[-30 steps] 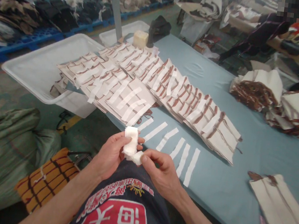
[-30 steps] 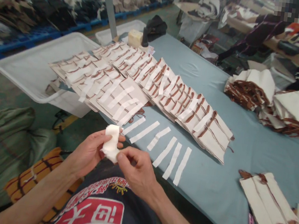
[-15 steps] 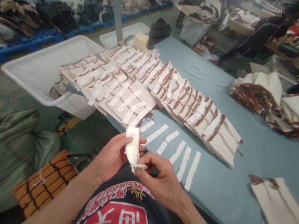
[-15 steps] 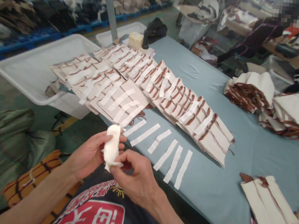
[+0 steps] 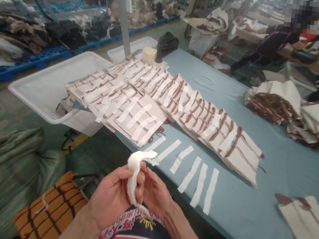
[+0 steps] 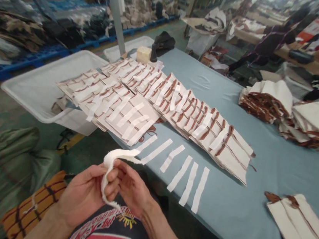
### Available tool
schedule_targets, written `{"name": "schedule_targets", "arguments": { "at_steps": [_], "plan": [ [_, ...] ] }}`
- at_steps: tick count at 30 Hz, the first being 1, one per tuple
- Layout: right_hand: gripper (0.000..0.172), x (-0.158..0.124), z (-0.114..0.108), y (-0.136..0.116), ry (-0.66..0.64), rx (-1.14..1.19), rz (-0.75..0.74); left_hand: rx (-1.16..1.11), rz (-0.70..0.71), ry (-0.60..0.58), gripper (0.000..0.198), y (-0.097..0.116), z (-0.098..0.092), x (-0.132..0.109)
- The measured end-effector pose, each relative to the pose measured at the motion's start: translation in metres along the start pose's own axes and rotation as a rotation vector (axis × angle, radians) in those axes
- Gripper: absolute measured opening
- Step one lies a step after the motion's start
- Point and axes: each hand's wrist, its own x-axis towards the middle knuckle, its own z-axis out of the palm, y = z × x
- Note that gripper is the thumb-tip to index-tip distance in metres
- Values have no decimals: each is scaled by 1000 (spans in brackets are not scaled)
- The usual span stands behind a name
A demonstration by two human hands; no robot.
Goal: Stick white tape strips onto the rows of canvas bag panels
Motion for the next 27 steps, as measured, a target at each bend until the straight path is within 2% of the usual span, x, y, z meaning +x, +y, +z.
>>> {"name": "schedule_targets", "arguments": {
  "at_steps": [3, 7, 9, 11, 14, 17, 19, 22, 24, 27],
  "plan": [
    [37, 7, 17, 4, -36, 124, -38, -166, -41, -89, 11, -7, -10, -10],
    [54, 12, 29, 4, -12, 149, -138, -340, -59, -144, 13, -11, -24, -22],
    [51, 13, 33, 3, 7, 153, -175, -380, -65, -171, 15, -11, -30, -25],
    [40, 16, 35, -1, 35, 153, -199, -377, -80, -219, 16, -11, -38, -27],
    [29, 20, 37, -11, 109, 30, -223, -256, -107, -229, 17, -11, -51, -24],
    [37, 26, 36, -22, 217, -247, -149, -42, -104, -123, 22, -11, -67, -13],
    [37, 31, 33, -28, 241, -407, -72, 26, -33, -45, 23, -8, -76, -3],
    [32, 37, 27, -31, 194, -537, -34, 51, 107, 43, 26, -1, -85, 10],
    [28, 40, 24, -31, 194, -591, -38, 139, 133, 41, 42, 4, -86, 16],
    [27, 39, 19, -32, 243, -635, -31, 410, 190, -28, 68, 10, -85, 20]
  ]
}}
